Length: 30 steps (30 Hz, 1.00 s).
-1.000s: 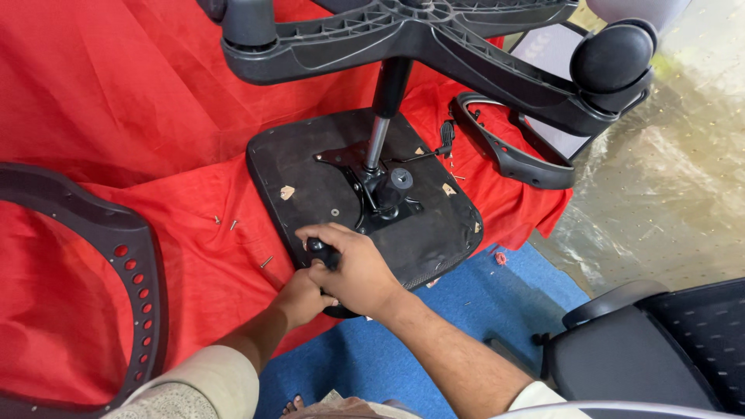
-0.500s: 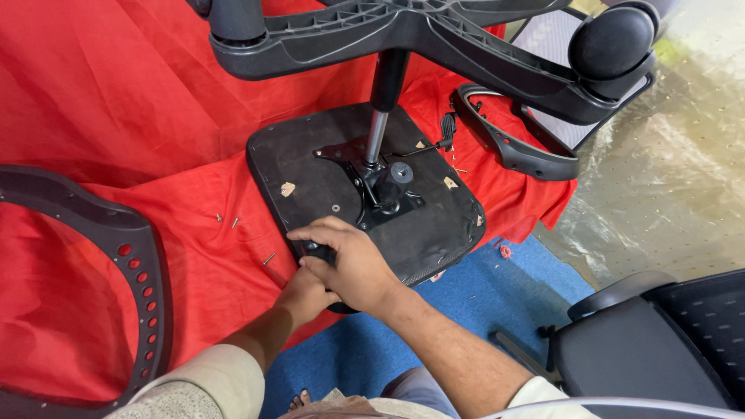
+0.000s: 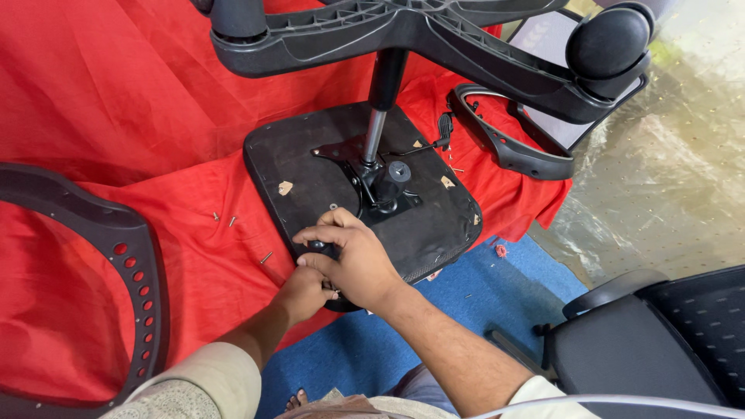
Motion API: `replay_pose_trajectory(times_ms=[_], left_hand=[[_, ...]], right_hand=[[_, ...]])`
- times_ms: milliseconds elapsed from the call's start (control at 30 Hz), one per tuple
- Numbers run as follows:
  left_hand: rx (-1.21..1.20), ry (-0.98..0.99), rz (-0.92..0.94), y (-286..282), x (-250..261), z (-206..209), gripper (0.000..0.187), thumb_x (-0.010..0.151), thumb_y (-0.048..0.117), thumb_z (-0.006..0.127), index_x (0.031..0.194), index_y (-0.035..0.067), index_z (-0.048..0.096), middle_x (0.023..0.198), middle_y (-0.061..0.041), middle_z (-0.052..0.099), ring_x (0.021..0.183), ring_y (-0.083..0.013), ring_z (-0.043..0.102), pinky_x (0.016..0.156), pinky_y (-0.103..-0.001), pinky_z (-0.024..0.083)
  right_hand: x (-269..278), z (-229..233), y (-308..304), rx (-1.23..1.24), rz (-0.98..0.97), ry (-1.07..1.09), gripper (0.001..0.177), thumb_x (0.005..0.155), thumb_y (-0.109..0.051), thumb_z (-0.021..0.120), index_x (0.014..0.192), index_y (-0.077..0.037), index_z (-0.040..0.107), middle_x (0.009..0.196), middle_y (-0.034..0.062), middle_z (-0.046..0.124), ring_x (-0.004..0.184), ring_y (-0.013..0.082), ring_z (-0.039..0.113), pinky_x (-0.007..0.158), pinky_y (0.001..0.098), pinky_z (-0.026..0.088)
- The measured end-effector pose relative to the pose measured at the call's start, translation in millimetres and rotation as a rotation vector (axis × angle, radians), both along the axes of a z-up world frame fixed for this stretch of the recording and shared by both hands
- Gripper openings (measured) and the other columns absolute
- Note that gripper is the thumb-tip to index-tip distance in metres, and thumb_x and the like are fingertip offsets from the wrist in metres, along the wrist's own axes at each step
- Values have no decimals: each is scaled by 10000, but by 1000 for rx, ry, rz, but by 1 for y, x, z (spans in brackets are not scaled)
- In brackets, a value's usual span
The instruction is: The person uses a screwdriver to tighten screws into the underside of an overturned office chair seat. They systematically work through multiple screw holes, securing the seat to the central gas lift mechanism.
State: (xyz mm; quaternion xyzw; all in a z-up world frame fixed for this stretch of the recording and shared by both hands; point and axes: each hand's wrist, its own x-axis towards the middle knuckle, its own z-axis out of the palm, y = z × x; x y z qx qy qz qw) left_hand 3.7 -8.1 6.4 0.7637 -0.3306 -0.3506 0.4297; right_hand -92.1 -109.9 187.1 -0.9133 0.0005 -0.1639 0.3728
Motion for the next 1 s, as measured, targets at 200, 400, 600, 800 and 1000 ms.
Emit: replay_pose_trajectory(times_ms=[200,400,600,800,1000], left_hand=[[-113,-58,29,3,-3,18,251,759,18,776,986,-28,679,907,-135,781,899,-240,771,811,-337,594],[-202,-111,49,2,-6,16,318,735,75,822,1019,-18,716,951,-135,770,917,-238,739,792,-355,567],[27,-103,24,2,3,-10,211,767,88,826,905,-40,730,898,-148,757,880,-250,736,810,-360,586],[-84,-135,6,4,6,-10,158,792,75,760,927,-8,748,869,-111,778,865,-235,759,802,-348,585],[-259,-47,78,7,-1,6,344,769,92,799,1066,-4,656,946,-110,759,916,-221,745,789,-355,571]], right_hand=[[-2,1,0,189,22,24,533,782,-47,686,1310,-109,645,1048,72,681,957,242,712,873,336,565],[-4,-1,4,99,30,-102,362,818,-91,748,1175,-91,686,1144,99,606,1087,275,636,933,354,529],[1,2,2,25,11,-8,308,824,-190,813,1116,-132,734,1018,98,609,996,263,632,898,359,527],[1,6,6,81,49,14,433,856,-81,699,1287,-111,668,1112,107,652,996,283,668,856,359,547],[3,6,10,117,-21,97,428,806,-40,662,1230,-94,679,1089,92,685,1009,267,711,882,353,565]])
